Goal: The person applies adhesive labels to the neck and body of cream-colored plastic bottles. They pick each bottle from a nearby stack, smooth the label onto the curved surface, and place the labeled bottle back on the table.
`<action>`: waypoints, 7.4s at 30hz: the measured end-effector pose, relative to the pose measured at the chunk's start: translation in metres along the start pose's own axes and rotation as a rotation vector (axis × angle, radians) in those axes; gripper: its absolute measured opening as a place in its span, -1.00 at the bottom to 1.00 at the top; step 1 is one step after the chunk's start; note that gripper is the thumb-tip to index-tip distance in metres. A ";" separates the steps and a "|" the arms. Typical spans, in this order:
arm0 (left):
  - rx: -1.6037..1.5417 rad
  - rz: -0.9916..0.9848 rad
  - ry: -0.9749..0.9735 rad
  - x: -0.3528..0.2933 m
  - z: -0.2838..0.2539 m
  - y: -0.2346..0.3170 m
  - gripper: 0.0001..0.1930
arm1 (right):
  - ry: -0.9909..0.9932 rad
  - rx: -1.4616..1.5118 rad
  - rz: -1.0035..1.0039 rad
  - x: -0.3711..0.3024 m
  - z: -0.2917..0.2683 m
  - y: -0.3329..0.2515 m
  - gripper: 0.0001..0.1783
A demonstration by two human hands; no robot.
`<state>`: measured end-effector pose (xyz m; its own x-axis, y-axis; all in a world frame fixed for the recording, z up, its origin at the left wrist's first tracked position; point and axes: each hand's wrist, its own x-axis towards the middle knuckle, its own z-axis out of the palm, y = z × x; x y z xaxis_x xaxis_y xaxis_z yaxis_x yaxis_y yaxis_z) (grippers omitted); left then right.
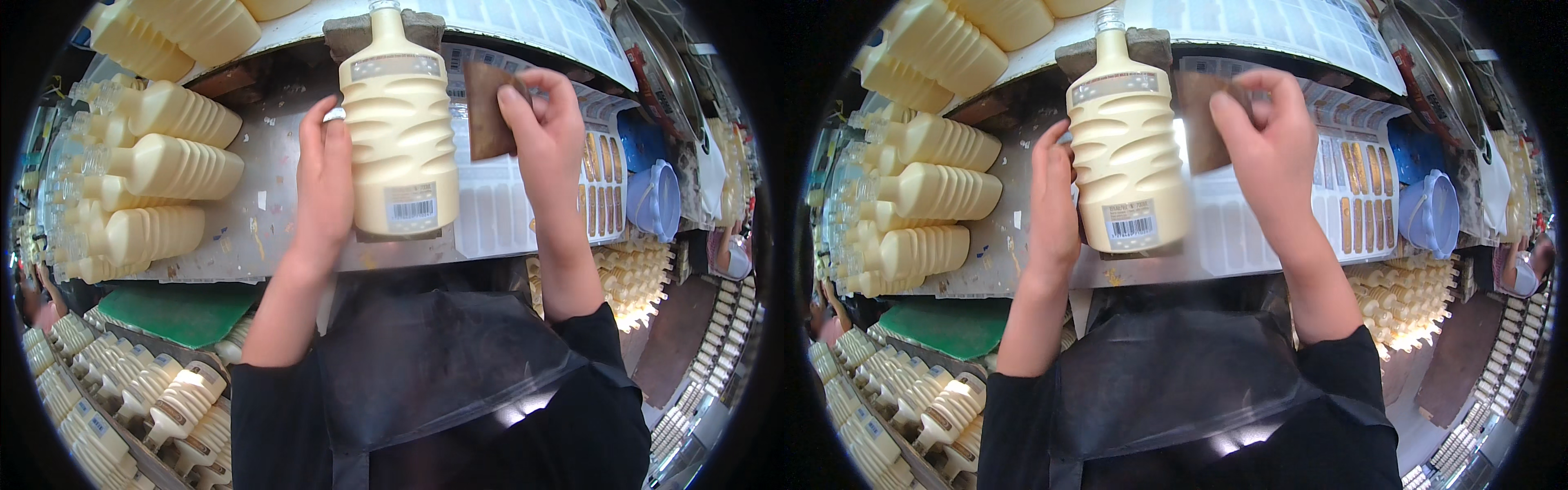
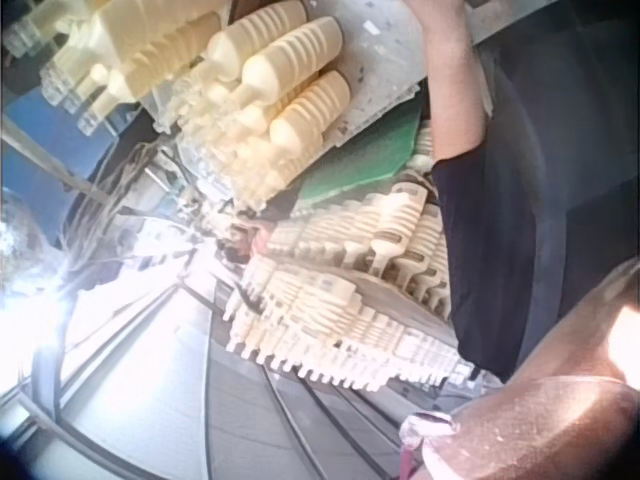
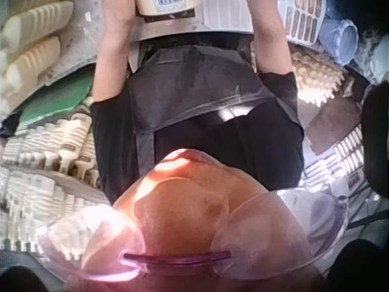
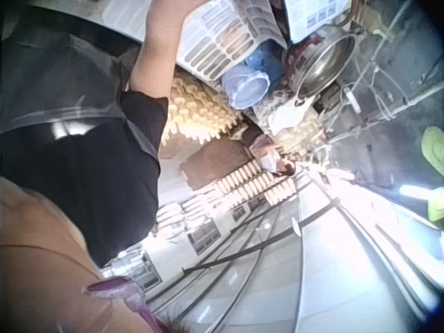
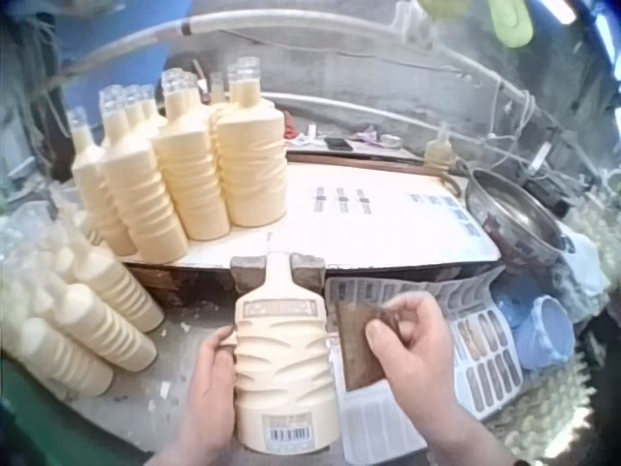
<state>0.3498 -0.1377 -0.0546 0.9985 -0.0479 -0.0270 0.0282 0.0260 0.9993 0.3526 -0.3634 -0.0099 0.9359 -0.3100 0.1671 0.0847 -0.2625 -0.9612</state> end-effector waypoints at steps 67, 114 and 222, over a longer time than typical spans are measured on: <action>0.409 0.621 0.030 -0.042 0.007 -0.034 -0.18 | -0.496 0.164 0.173 -0.042 -0.019 0.018 -0.53; 0.043 0.203 -0.032 -0.032 0.016 -0.027 0.06 | 0.247 -0.426 0.473 0.272 -0.369 0.067 -0.74; 0.078 0.255 -0.018 -0.042 0.014 -0.026 -0.24 | 0.020 -0.822 0.027 -0.187 -0.195 0.115 -0.80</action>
<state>0.3060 -0.1505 -0.0791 0.9719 -0.0679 0.2254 -0.2283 -0.0374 0.9729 0.1206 -0.5140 -0.1090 0.9271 -0.3398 0.1581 -0.2220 -0.8378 -0.4989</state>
